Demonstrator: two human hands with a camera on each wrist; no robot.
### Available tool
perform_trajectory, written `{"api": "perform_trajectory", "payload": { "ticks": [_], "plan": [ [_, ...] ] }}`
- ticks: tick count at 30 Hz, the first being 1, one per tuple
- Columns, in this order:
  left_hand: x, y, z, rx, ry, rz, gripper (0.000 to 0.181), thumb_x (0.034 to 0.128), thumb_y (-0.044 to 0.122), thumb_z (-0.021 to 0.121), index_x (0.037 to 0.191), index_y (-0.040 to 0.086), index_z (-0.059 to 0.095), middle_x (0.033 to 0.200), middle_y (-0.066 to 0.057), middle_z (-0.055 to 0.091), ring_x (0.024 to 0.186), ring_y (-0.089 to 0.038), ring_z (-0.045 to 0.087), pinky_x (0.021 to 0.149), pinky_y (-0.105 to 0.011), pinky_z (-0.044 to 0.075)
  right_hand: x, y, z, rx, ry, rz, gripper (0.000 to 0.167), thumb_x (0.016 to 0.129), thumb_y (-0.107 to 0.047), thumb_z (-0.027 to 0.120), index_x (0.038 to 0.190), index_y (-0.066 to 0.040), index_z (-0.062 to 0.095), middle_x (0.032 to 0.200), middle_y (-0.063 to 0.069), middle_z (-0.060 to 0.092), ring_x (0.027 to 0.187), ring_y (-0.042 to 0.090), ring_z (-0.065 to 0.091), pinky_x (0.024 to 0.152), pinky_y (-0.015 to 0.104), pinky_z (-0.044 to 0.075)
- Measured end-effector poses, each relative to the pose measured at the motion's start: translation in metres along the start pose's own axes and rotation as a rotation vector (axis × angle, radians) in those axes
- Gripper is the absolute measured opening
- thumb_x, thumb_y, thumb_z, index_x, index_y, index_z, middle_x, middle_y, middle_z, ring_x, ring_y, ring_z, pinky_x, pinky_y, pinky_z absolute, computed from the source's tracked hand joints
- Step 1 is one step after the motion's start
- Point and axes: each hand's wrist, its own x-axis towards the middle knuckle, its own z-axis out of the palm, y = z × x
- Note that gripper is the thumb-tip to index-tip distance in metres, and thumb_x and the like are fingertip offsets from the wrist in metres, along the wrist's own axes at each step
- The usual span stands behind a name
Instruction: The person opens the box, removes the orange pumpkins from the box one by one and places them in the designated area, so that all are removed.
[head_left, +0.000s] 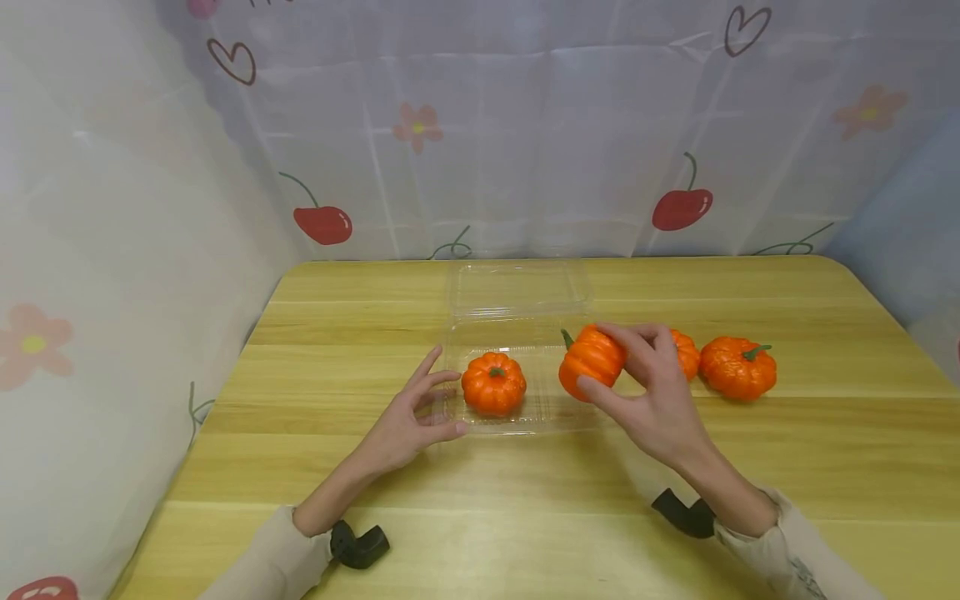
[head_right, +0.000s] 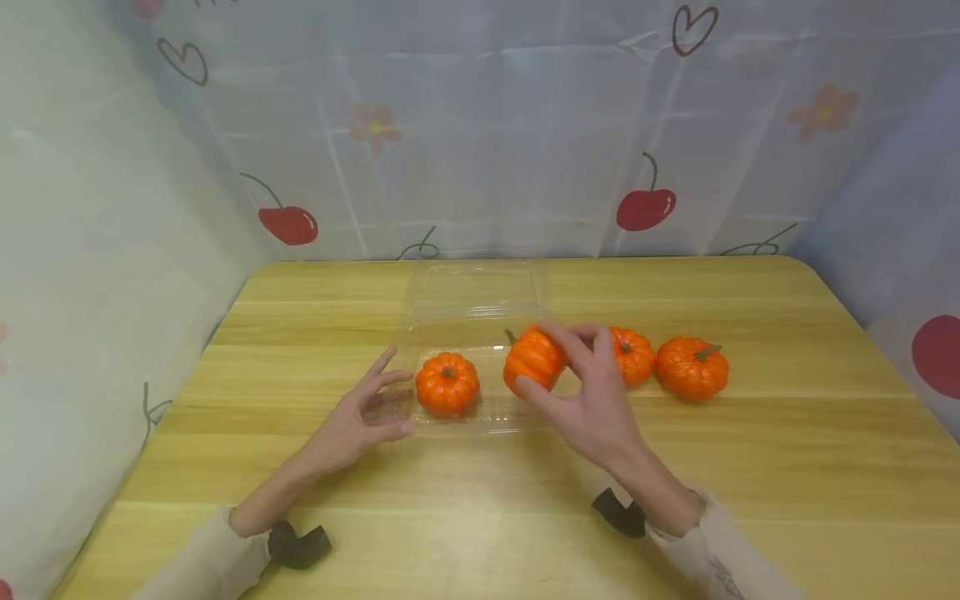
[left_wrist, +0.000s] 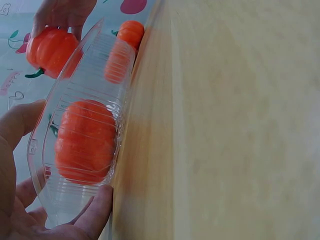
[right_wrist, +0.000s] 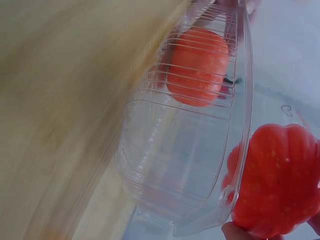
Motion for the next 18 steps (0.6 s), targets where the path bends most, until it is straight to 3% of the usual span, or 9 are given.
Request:
{"api": "perform_trajectory", "payload": {
  "ticks": [5,11,18],
  "plan": [
    [0.0,0.0,0.0,-0.001,0.002,-0.001,0.064,0.0843,0.012,0.079,0.141,0.01,0.05,0.164,0.012,0.003,0.135,-0.034,0.043,0.101,-0.041,0.047,-0.002,0.0,-0.004,0.02,0.016,0.011,0.053,0.081,-0.001,0.079,0.129,-0.003,0.058,0.114,0.006,0.037,0.104,0.019,0.049,0.095,0.019,0.045],
    [0.0,-0.001,-0.001,0.0,-0.001,0.002,0.063,0.0848,0.012,0.079,0.141,0.01,0.05,0.164,0.011,0.002,0.135,-0.035,0.043,0.101,-0.042,0.047,-0.005,0.0,-0.008,0.058,0.031,0.019,0.056,0.079,0.004,0.079,0.122,0.005,0.044,0.125,0.007,0.043,0.11,0.019,0.05,0.091,0.016,0.047],
    [0.001,-0.001,0.0,-0.006,0.0,0.002,0.063,0.0847,0.012,0.079,0.141,0.009,0.051,0.164,0.01,0.002,0.135,-0.034,0.043,0.101,-0.042,0.046,-0.01,0.0,-0.011,0.096,0.02,0.054,0.056,0.081,0.005,0.076,0.118,0.005,0.034,0.132,0.007,0.045,0.114,0.018,0.05,0.093,0.016,0.045]
  ]
}}
